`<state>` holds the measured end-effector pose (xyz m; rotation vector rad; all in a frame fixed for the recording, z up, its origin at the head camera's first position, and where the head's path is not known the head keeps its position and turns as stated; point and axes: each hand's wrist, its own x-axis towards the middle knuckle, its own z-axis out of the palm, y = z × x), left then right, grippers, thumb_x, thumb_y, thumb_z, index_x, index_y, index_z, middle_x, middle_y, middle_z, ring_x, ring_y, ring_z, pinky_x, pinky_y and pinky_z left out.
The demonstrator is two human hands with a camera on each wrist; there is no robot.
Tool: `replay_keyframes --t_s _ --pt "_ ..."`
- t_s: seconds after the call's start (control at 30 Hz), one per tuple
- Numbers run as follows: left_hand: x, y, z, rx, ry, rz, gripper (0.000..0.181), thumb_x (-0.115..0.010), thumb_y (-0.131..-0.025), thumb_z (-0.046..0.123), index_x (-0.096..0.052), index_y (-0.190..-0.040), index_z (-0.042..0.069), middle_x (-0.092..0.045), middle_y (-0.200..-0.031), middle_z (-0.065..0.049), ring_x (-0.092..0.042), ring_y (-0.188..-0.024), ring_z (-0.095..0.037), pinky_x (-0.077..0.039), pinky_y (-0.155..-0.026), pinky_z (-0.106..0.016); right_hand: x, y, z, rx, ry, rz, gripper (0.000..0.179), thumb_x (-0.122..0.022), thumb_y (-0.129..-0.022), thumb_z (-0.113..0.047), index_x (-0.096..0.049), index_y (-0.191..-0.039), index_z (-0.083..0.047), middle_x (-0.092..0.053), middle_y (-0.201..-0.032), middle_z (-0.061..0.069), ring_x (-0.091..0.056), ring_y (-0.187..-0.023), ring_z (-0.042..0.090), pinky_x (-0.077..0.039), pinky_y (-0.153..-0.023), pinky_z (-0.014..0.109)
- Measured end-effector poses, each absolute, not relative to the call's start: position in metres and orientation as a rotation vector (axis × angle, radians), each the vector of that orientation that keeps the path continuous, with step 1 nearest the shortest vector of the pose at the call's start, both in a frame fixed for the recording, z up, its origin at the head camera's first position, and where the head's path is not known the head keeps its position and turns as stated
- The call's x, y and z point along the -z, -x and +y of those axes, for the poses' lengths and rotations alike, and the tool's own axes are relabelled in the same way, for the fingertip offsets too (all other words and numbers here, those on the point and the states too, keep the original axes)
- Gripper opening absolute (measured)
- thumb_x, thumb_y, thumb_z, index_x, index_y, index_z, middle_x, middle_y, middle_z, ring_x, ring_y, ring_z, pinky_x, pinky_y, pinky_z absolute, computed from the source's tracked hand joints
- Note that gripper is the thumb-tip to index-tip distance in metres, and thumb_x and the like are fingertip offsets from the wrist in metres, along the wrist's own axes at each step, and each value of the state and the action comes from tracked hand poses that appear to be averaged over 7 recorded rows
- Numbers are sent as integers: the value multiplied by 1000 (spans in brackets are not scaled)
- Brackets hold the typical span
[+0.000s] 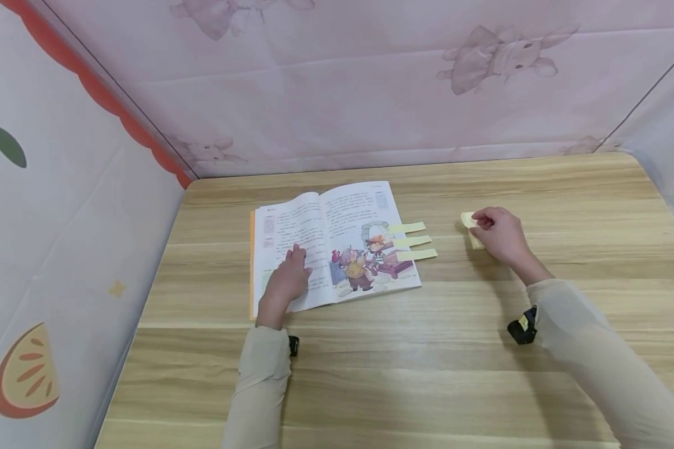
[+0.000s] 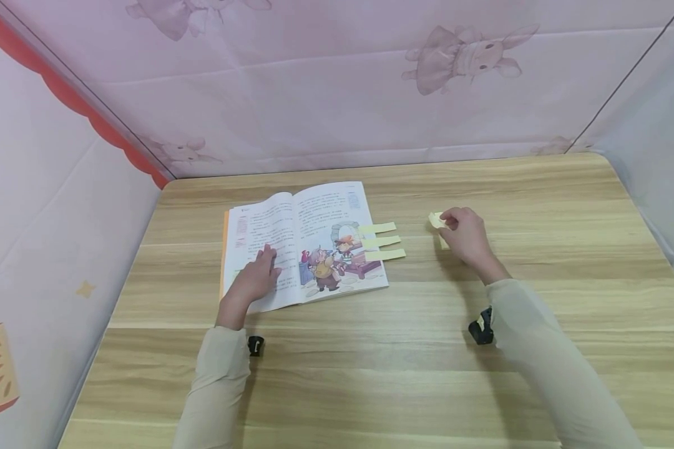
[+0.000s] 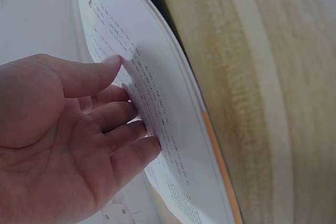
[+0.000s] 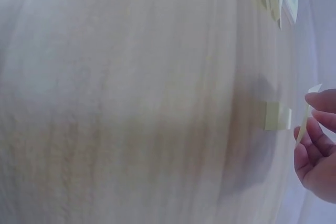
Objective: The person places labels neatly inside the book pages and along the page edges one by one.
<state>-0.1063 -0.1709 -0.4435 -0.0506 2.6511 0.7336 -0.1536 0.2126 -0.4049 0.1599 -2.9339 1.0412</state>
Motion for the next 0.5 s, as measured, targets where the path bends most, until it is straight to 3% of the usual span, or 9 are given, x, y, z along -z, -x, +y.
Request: replay_keyframes --t_s 0.33,0.5 --pt "443 106 -171 -727 51 2647 49 -41 -97 19 -28 -141 0 -11 -150 -14 -12 -137 -28 -21 -107 -48 399 152 206 -1054 -245 -2942 21 -59 -81 3 -58 -100 13 -53 -93 23 -52 -84 32 -42 -70 33" --pt "441 106 -171 -727 51 2641 49 -40 -97 19 -27 -141 0 -10 -150 -14 -11 -137 -28 -21 -107 -48 396 150 202 -1062 -295 -2957 21 -58 -81 3 -58 -100 12 -54 -93 23 -51 -85 32 -42 -71 35"
